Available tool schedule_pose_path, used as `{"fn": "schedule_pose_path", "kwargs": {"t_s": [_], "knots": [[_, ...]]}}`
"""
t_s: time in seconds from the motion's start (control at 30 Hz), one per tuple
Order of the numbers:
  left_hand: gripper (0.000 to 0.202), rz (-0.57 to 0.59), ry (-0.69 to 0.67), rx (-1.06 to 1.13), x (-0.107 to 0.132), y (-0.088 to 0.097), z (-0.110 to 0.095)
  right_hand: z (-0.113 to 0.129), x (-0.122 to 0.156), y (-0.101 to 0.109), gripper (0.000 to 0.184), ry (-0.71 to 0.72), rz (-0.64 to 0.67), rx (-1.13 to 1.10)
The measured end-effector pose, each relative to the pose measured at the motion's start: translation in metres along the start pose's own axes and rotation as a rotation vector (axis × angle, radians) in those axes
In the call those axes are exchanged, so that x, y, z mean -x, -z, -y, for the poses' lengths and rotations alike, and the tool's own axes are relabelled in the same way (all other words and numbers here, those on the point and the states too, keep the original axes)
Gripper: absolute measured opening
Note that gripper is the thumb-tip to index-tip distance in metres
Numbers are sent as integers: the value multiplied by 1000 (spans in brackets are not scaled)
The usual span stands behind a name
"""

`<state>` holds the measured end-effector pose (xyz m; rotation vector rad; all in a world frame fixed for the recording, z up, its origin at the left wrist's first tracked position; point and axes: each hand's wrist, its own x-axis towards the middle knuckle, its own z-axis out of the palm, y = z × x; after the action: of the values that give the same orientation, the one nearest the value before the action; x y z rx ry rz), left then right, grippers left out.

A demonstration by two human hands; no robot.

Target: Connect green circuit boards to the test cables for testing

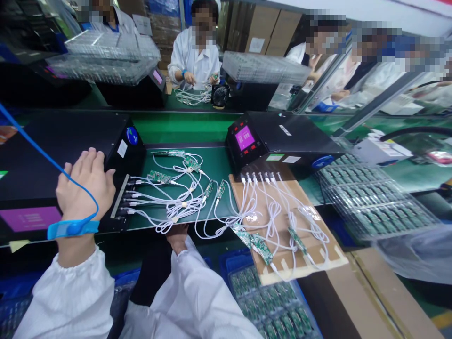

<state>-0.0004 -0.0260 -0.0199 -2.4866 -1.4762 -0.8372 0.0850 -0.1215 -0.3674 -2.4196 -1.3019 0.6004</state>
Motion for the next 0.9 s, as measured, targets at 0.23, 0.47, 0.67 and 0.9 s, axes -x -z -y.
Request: {"fn": "schedule_pose_path", "kwargs": {"t_s": [0.23, 0.47, 0.67, 0.9], "knots": [[62, 0, 12, -1, 0, 0, 1, 1, -1, 1, 44, -2, -35, -29], [63, 16, 7, -5, 0, 1, -1, -2, -3, -7, 42, -4, -1, 15], [62, 12, 14, 4, -1, 0, 0, -2, -1, -7, 40, 9, -12, 48], [61, 8, 6, 8, 0, 2, -1, -1, 0, -2, 41, 18, -2, 28]]}}
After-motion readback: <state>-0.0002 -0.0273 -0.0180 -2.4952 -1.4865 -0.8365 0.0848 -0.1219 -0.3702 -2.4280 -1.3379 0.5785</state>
